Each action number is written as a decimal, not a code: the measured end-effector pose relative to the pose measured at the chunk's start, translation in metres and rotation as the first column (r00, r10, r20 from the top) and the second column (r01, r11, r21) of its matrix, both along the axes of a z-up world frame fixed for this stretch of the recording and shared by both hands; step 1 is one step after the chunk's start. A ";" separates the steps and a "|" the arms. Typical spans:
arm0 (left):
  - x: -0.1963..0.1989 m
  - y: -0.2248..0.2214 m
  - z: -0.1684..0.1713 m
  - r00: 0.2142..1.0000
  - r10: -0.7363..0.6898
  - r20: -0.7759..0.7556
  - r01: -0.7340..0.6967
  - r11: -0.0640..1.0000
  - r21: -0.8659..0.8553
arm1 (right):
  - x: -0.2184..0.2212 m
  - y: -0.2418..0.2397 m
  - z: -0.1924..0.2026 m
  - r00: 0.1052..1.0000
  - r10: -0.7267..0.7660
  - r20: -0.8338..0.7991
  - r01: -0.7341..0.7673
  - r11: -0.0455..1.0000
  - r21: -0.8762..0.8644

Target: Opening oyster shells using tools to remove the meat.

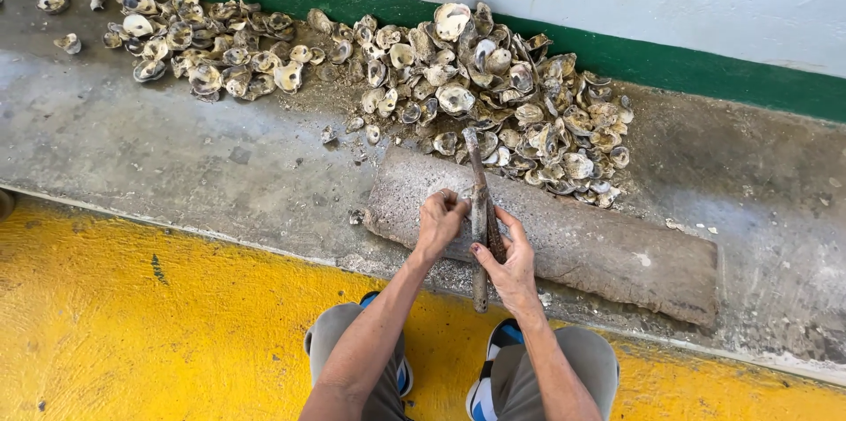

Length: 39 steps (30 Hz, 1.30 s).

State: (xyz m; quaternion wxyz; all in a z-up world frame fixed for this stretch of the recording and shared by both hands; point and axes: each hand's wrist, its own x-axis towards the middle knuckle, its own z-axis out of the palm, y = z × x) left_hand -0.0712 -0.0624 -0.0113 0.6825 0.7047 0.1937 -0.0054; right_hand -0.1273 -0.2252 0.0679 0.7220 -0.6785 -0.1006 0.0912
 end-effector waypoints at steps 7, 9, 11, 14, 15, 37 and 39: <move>0.000 0.005 -0.007 0.984 -0.043 0.175 0.001 0.973 0.229 | 0.003 -0.007 -0.005 0.992 -0.009 0.129 0.019 0.996 -0.084; 0.004 0.006 -0.027 0.975 -0.125 0.182 0.061 0.946 0.318 | 0.004 -0.009 -0.010 0.990 -0.030 0.139 0.041 0.996 -0.077; 0.001 0.012 -0.017 0.975 -0.168 0.148 0.103 0.923 0.369 | 0.006 -0.009 -0.010 0.995 -0.065 0.082 0.071 0.995 -0.069; 0.002 0.023 0.006 0.969 -0.247 -0.014 0.233 0.891 0.390 | 0.012 -0.013 -0.009 0.988 -0.144 -0.053 0.139 0.987 -0.079; 0.004 0.028 0.016 0.949 -0.282 -0.138 0.314 0.882 0.352 | 0.014 -0.014 -0.009 0.974 -0.186 -0.130 0.175 0.980 -0.097; 0.086 0.107 0.043 0.923 -0.181 0.338 -0.177 0.581 0.795 | 0.014 -0.007 -0.029 0.991 -0.130 -0.038 0.126 0.987 -0.102; 0.101 0.087 0.041 0.945 -0.276 0.176 0.023 0.590 0.807 | 0.015 -0.006 -0.032 0.989 -0.133 -0.071 0.128 0.989 -0.071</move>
